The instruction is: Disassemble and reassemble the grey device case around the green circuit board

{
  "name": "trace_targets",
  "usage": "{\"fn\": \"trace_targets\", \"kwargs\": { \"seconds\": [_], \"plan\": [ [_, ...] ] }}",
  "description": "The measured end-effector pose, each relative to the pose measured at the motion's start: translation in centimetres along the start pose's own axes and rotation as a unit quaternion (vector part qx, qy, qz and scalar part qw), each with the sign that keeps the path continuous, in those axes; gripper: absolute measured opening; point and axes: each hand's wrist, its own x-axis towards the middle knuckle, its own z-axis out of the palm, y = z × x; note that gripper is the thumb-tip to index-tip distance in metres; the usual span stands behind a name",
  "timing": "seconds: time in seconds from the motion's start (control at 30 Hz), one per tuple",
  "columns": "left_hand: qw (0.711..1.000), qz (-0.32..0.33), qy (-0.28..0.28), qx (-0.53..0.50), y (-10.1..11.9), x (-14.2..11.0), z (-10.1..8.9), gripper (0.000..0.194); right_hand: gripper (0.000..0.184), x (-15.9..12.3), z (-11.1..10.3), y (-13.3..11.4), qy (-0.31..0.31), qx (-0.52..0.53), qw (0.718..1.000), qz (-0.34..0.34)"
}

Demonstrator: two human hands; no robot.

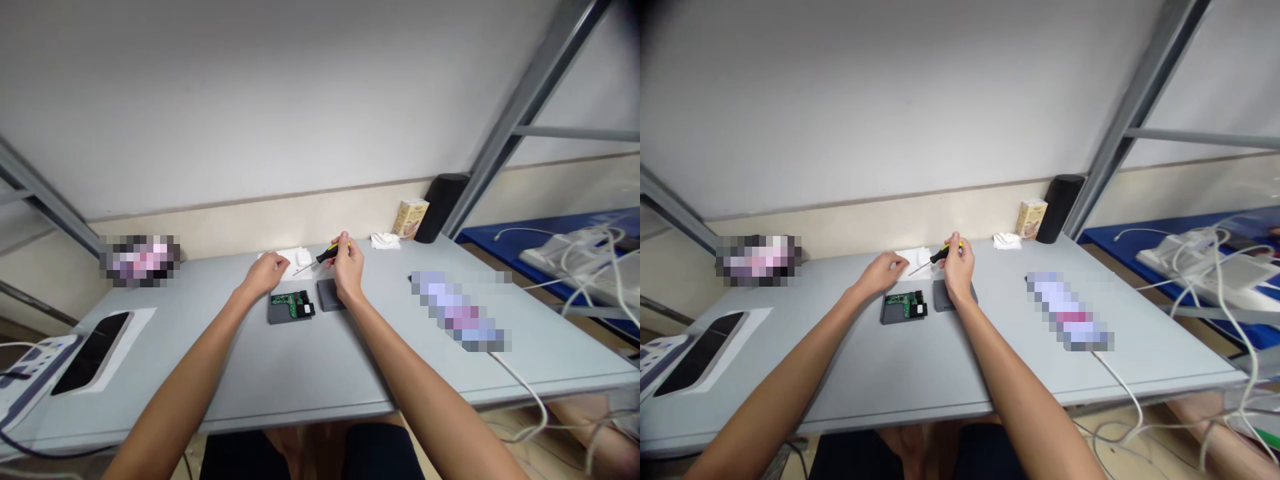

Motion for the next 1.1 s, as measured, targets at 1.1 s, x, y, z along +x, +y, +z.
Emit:
{"fn": "trace_targets", "kwargs": {
  "seconds": [1.1],
  "plan": [
    [0.996,0.035,-0.027,-0.083,0.1,-7.4,-0.5,0.038,0.043,-3.2,0.9,-0.2,-0.208,-0.051,0.972,-0.096]
  ]
}}
